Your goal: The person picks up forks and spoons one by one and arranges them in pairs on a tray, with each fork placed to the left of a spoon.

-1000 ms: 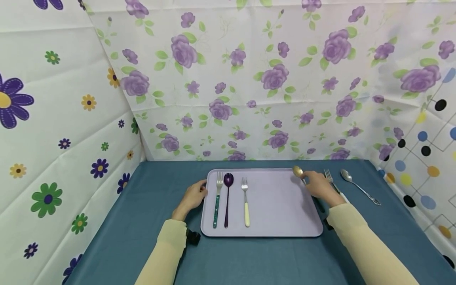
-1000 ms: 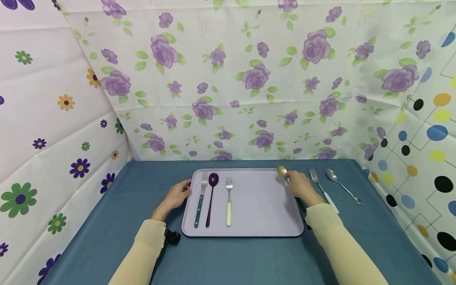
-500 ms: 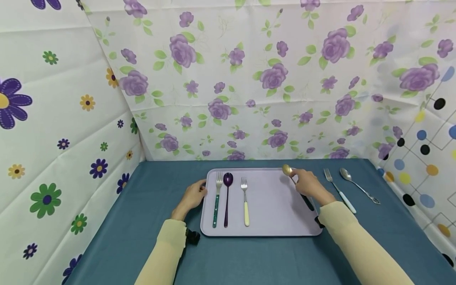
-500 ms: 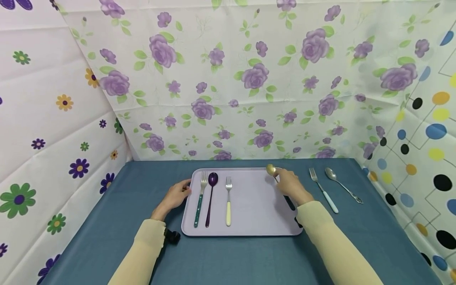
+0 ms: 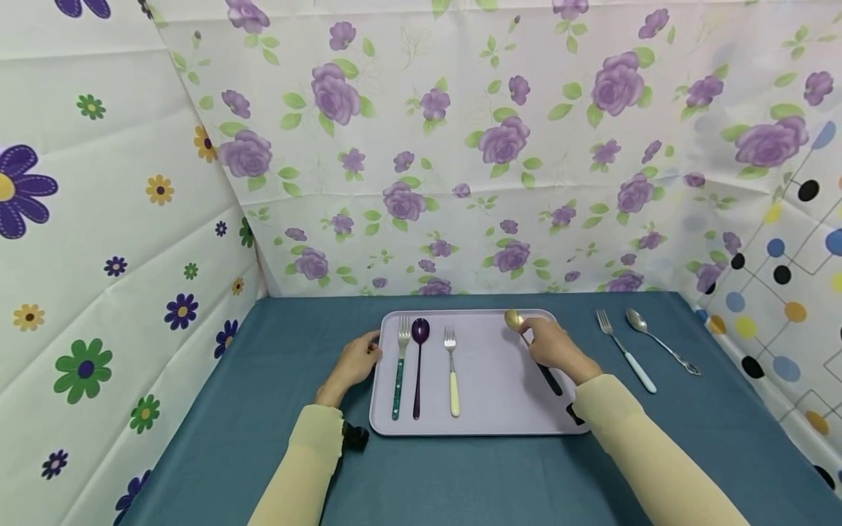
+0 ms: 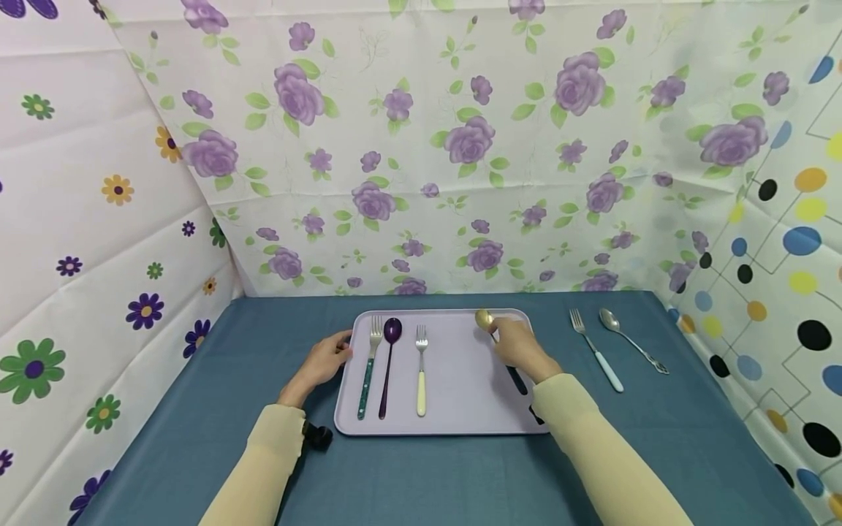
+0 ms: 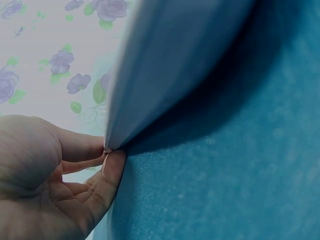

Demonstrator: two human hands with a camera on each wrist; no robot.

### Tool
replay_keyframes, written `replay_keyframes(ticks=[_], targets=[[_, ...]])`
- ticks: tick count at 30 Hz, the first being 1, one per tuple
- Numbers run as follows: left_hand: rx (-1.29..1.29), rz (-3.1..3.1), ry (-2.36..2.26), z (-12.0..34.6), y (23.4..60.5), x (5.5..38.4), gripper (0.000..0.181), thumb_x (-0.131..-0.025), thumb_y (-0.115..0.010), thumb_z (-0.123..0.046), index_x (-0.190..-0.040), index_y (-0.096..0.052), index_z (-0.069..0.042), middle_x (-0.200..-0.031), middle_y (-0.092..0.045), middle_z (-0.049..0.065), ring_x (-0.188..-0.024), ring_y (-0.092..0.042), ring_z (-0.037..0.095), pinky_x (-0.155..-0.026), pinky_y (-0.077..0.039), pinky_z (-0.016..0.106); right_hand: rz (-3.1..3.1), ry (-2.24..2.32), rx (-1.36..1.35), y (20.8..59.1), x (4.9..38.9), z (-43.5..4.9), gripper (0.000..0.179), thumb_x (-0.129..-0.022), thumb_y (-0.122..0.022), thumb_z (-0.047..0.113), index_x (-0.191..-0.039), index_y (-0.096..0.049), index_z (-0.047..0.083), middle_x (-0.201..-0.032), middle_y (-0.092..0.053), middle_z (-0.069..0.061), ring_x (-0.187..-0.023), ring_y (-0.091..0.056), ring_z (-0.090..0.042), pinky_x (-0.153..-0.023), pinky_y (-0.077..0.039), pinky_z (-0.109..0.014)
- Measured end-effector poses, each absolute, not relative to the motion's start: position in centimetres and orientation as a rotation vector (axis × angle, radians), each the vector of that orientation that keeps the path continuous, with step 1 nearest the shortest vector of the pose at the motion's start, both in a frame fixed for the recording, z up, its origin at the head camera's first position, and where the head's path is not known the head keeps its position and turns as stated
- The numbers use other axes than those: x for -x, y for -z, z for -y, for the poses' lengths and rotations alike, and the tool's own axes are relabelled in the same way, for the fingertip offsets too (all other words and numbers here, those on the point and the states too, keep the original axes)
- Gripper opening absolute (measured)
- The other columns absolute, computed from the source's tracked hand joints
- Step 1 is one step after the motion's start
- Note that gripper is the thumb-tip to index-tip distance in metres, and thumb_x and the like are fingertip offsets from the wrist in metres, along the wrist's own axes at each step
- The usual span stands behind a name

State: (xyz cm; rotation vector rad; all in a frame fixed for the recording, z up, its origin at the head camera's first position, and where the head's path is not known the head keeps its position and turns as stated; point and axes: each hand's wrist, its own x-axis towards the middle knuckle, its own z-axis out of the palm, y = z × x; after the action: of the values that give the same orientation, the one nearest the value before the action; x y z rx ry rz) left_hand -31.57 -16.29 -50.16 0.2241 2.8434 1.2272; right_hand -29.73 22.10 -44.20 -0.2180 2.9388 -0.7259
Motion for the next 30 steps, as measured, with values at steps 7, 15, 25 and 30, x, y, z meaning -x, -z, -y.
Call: replay_keyframes(ticks=[7,15,25,30], targets=[[-0.245,-2.843,-1.235,16.3,50.0,31.6,0.045,-0.104,-0.054,-0.004,-0.147,-0.052,0.008,-0.094,-0.061,0.011,-0.077,-0.054,0.020,-0.072,-0.044,0.035,-2.957,0.690,0.230,44.2,29.5,-21.3,0.047,-0.082,-0.051,-0.014,-0.126,-0.066,-0.006,-0.096,-0.064,-0.017,-0.072,-0.052,-0.024,-0.067,-0.045,-0.036],[-0.226,-2.850,-1.232,16.3,49.9,31.5,0.045,-0.104,-0.054,-0.004,-0.147,-0.052,0.008,-0.099,-0.063,0.013,-0.085,-0.058,0.023,-0.078,-0.047,0.039,-2.931,0.694,0.237,44.6,29.2,-20.1,0.040,-0.088,-0.053,-0.010,-0.126,-0.065,-0.004,-0.086,-0.062,-0.013,-0.071,-0.056,-0.024,-0.064,-0.048,-0.035],[-0.229,-2.841,-1.235,16.2,50.0,31.4,0.045,-0.105,-0.054,-0.004,-0.147,-0.051,0.009,-0.098,-0.062,0.013,-0.083,-0.057,0.023,-0.075,-0.047,0.038,-2.890,0.678,0.201,44.5,28.5,-18.2,0.040,-0.091,-0.055,-0.009,-0.129,-0.063,-0.003,-0.090,-0.061,-0.014,-0.076,-0.057,-0.026,-0.065,-0.050,-0.036],[-0.237,-2.845,-1.231,16.2,50.0,31.5,0.044,-0.105,-0.054,-0.004,-0.147,-0.051,0.009,-0.098,-0.062,0.013,-0.083,-0.057,0.022,-0.075,-0.047,0.037,-2.888,0.679,0.193,44.6,28.6,-17.1,0.042,-0.089,-0.056,-0.011,-0.129,-0.063,-0.002,-0.088,-0.060,-0.013,-0.075,-0.058,-0.025,-0.065,-0.051,-0.035]])
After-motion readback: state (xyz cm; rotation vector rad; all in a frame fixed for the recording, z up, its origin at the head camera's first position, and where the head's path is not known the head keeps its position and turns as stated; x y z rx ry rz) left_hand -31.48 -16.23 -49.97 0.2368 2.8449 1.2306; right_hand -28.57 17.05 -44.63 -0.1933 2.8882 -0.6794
